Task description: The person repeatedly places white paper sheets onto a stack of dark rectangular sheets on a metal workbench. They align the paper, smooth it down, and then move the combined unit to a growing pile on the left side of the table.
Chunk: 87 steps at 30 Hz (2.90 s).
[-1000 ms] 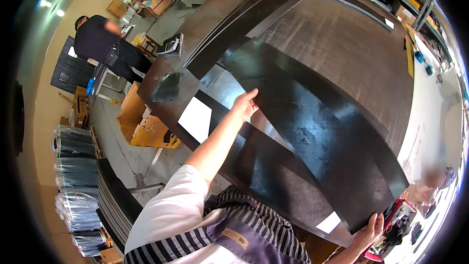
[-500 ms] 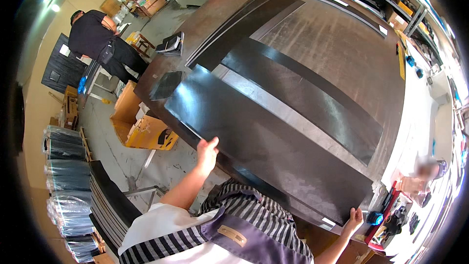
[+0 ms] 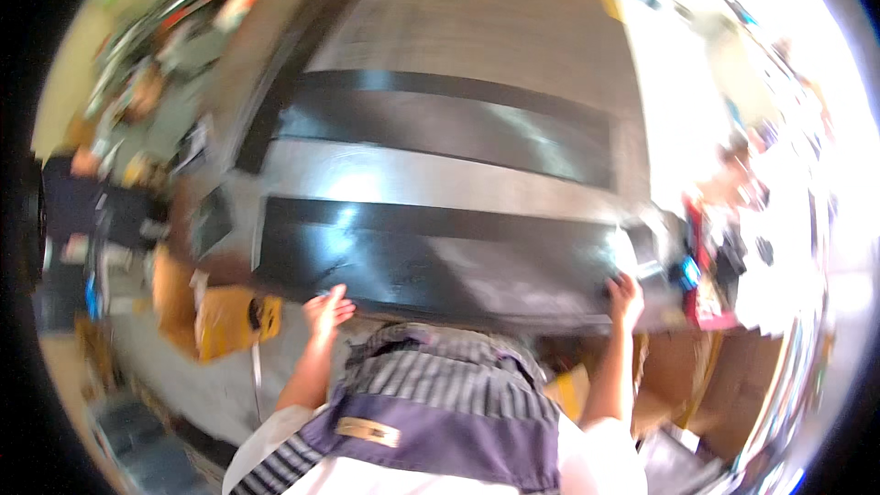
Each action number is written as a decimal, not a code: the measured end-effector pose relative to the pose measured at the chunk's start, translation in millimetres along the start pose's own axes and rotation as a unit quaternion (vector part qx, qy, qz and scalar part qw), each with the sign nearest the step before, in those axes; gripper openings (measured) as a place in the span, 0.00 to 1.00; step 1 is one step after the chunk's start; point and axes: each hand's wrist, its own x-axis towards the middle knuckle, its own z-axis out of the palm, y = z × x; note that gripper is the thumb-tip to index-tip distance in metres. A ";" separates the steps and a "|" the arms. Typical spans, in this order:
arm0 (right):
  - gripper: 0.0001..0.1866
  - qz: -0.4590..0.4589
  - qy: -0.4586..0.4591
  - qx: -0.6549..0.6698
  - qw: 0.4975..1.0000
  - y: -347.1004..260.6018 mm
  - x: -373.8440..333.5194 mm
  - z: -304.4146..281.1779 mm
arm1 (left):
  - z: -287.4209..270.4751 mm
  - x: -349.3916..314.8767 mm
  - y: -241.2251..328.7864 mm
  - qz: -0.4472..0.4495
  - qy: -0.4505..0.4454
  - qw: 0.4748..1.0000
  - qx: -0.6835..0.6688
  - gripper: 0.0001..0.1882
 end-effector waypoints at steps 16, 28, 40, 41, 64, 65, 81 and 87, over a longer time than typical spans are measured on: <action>0.26 -0.130 -0.067 0.065 0.987 0.4 -22.2 -24.0 | 213.9 -147.1 -24.1 0.527 -0.286 0.655 0.461 0.28; 0.17 -0.107 0.022 0.189 0.976 14.2 12.5 -67.2 | 295.3 -187.7 -63.0 0.535 -0.341 0.544 0.549 0.34; 0.23 0.068 0.065 -0.166 0.982 20.6 64.3 -92.8 | 355.0 -223.8 -69.5 0.504 -0.481 0.586 0.414 0.21; 0.22 0.046 0.080 -0.179 0.980 20.4 62.5 -94.0 | 357.2 -224.0 -68.7 0.496 -0.483 0.597 0.404 0.21; 0.15 0.008 -0.136 0.163 0.977 -21.0 -79.5 -75.4 | 370.5 -201.2 -100.2 0.096 -0.487 0.841 0.214 0.13; 0.11 0.014 -0.160 0.170 0.972 -18.7 -78.9 -76.0 | 369.5 -201.7 -103.3 0.109 -0.491 0.835 0.223 0.14; 0.07 0.027 -0.069 0.189 0.979 7.9 -59.1 -61.2 | 404.7 -175.7 -118.1 0.311 -0.392 0.800 0.330 0.10; 0.08 0.037 -0.039 0.152 0.987 15.1 -61.5 -47.5 | 418.3 -191.7 -105.8 0.339 -0.338 0.792 0.379 0.13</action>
